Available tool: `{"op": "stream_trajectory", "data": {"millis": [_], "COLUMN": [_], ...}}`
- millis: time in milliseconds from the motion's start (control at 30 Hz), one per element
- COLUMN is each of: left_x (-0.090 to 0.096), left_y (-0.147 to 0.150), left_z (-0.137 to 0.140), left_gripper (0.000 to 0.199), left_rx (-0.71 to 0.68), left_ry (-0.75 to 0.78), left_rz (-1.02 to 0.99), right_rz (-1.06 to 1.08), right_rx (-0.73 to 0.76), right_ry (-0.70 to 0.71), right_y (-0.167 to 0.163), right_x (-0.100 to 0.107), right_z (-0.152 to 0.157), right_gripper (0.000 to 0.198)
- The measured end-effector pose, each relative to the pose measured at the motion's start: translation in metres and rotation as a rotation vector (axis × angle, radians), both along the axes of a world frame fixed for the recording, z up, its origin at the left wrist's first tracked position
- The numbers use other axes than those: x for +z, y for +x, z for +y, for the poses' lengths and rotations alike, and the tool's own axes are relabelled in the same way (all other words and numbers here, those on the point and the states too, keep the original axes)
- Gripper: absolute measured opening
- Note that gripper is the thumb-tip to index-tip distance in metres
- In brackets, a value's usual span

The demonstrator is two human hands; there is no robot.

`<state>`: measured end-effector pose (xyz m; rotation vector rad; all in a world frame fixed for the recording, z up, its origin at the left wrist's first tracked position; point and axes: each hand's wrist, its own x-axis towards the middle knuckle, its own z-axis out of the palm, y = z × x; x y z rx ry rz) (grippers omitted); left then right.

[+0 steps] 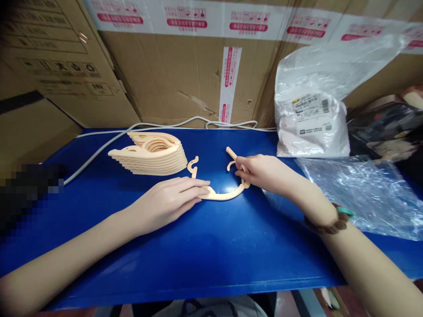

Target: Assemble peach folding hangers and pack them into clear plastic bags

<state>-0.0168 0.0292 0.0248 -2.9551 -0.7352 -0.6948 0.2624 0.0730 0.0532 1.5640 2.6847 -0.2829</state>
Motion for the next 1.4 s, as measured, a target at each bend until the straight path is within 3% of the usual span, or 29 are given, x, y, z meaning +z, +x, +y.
{"op": "stream_trajectory", "data": {"millis": [300, 733, 900, 1067, 1233, 1400], "left_x": [0.004, 0.0, 0.0, 0.001, 0.002, 0.004], "left_y": [0.002, 0.003, 0.004, 0.003, 0.004, 0.002], "left_z": [0.002, 0.001, 0.001, 0.001, 0.0, -0.003], "left_gripper": [0.016, 0.018, 0.021, 0.028, 0.03, 0.029], "left_rx": [0.067, 0.048, 0.047, 0.053, 0.084, 0.154], "left_ry": [0.142, 0.125, 0.079, 0.064, 0.071, 0.057], "left_rz": [0.063, 0.052, 0.069, 0.082, 0.063, 0.063], "right_rz": [0.125, 0.126, 0.188, 0.293, 0.321, 0.318], "right_rx": [0.066, 0.164, 0.179, 0.167, 0.198, 0.271], "right_ry": [-0.293, -0.37, -0.487, -0.609, -0.619, -0.533], "right_y": [0.004, -0.018, -0.027, -0.031, -0.035, -0.044], "right_x": [0.013, 0.022, 0.023, 0.019, 0.015, 0.011], "right_z": [-0.003, -0.023, -0.031, -0.033, -0.034, -0.042], "right_gripper": [0.024, 0.028, 0.019, 0.029, 0.036, 0.034]}}
